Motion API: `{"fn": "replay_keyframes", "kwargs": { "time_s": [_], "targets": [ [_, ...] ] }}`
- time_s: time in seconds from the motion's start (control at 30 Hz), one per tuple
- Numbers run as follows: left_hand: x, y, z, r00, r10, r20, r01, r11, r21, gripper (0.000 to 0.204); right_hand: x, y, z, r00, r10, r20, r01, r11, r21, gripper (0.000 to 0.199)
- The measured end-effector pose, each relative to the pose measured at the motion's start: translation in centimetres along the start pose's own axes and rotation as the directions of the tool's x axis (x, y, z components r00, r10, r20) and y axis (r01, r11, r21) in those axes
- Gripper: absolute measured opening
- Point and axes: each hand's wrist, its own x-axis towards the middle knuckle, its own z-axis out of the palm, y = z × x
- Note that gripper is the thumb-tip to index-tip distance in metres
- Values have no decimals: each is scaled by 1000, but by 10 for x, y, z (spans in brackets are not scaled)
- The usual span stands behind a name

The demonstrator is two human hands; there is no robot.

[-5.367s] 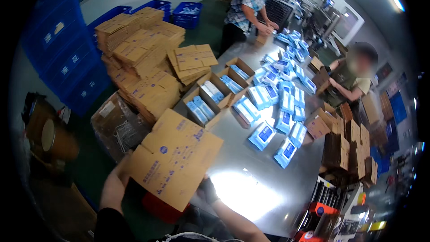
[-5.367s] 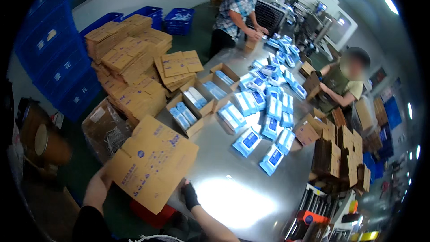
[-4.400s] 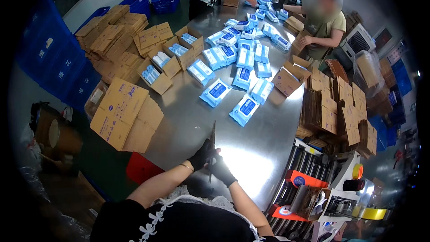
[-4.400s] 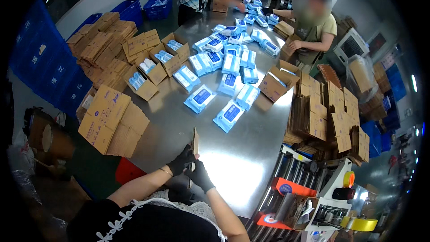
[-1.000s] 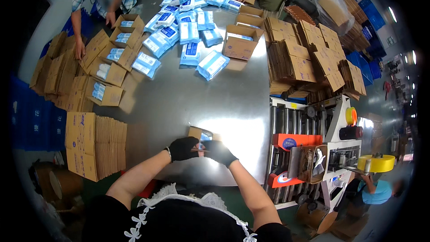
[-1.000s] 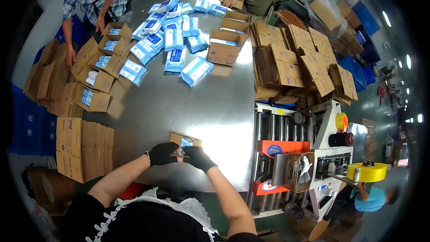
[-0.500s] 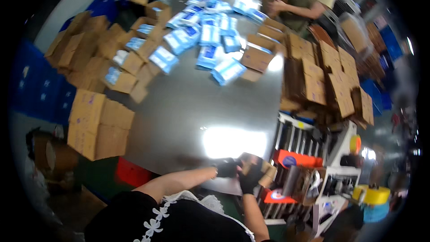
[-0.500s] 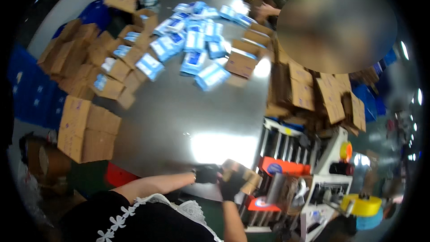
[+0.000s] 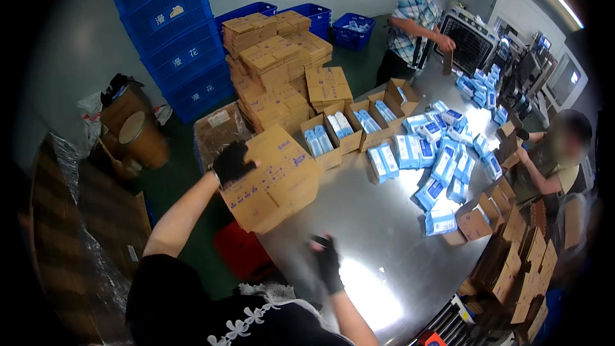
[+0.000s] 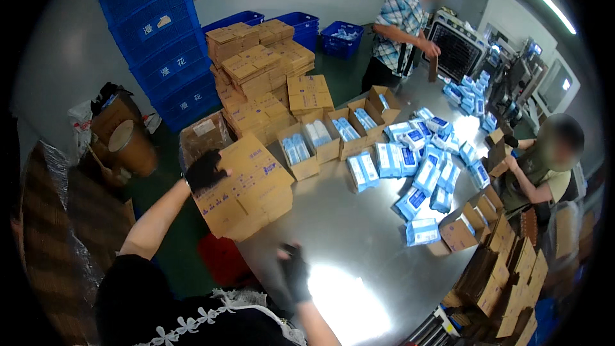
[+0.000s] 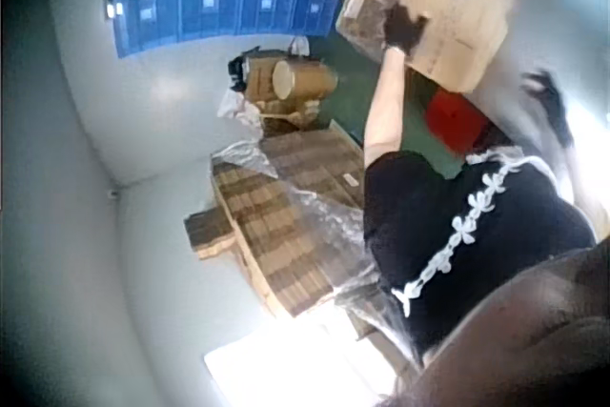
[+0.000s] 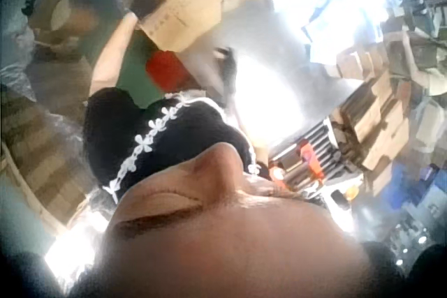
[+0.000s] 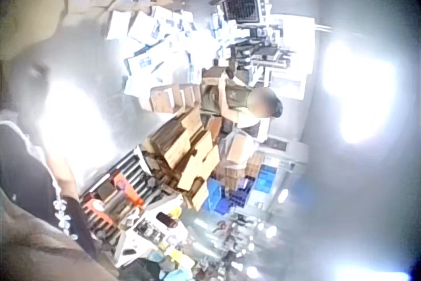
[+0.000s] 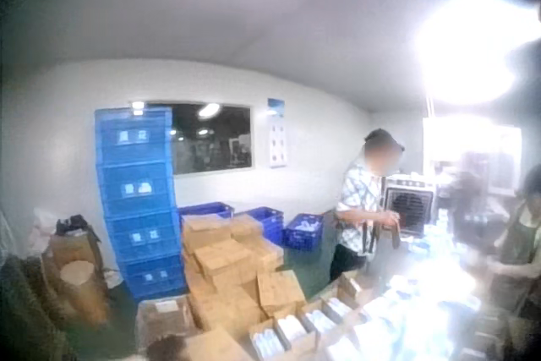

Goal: The person picks up packs of wipes from a metal table and places them into small cardboard boxes before setting the boxes on a conveyor belt.

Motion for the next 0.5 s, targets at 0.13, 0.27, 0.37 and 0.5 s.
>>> {"fn": "replay_keyframes", "kwargs": {
  "time_s": [0.13,0.27,0.37,0.5],
  "targets": [
    [-8,7,19,924,229,-307,-238,971,8,58,52,-67,81,991,93,97,-101,992,72,27],
    [-5,19,19,946,-22,-324,-59,969,-238,54,57,-73,81,984,144,-101,-141,989,34,36],
    [-8,102,9,967,50,-250,-167,866,-471,61,45,-33,24,920,72,-385,15,976,218,33],
    [-43,217,110,897,435,-78,-391,700,-597,65,-44,-108,-78,860,-89,-503,316,866,387,54]
  ]
}}
